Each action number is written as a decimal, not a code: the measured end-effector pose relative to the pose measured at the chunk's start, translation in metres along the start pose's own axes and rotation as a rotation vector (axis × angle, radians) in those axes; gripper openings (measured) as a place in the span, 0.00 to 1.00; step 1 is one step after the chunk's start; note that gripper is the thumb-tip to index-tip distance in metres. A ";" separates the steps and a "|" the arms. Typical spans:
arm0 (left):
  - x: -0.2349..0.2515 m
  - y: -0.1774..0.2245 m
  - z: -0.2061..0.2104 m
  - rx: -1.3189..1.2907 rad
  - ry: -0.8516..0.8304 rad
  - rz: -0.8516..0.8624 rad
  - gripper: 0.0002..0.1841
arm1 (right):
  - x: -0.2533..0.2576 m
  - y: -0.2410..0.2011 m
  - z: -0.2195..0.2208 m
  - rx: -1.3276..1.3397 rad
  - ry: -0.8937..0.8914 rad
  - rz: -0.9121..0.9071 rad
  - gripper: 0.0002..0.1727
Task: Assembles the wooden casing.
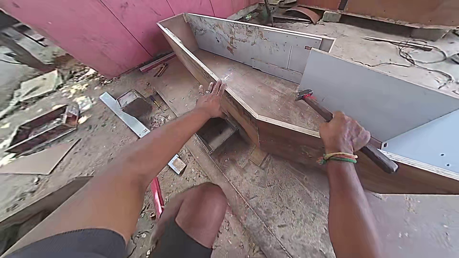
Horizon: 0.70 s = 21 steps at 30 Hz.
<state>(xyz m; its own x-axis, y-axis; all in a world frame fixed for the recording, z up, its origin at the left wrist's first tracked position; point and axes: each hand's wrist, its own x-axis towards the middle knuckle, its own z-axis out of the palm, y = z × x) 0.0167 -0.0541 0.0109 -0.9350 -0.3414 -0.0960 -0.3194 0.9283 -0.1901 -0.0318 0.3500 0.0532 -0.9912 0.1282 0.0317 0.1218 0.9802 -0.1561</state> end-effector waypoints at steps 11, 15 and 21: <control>0.000 -0.009 -0.025 -0.013 -0.122 0.052 0.79 | -0.006 0.001 0.000 0.047 0.068 -0.055 0.15; 0.007 -0.014 -0.011 -0.002 -0.073 0.071 0.76 | -0.006 -0.002 0.002 0.028 0.062 -0.031 0.16; -0.038 -0.028 0.021 -0.291 0.111 0.119 0.51 | -0.016 -0.018 0.011 0.061 0.067 -0.002 0.15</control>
<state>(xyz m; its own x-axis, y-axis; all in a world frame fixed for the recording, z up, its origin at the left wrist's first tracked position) 0.0645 -0.0701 -0.0003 -0.9743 -0.2249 0.0094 -0.2227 0.9692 0.1048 -0.0186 0.3290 0.0442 -0.9857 0.1376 0.0975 0.1140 0.9697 -0.2161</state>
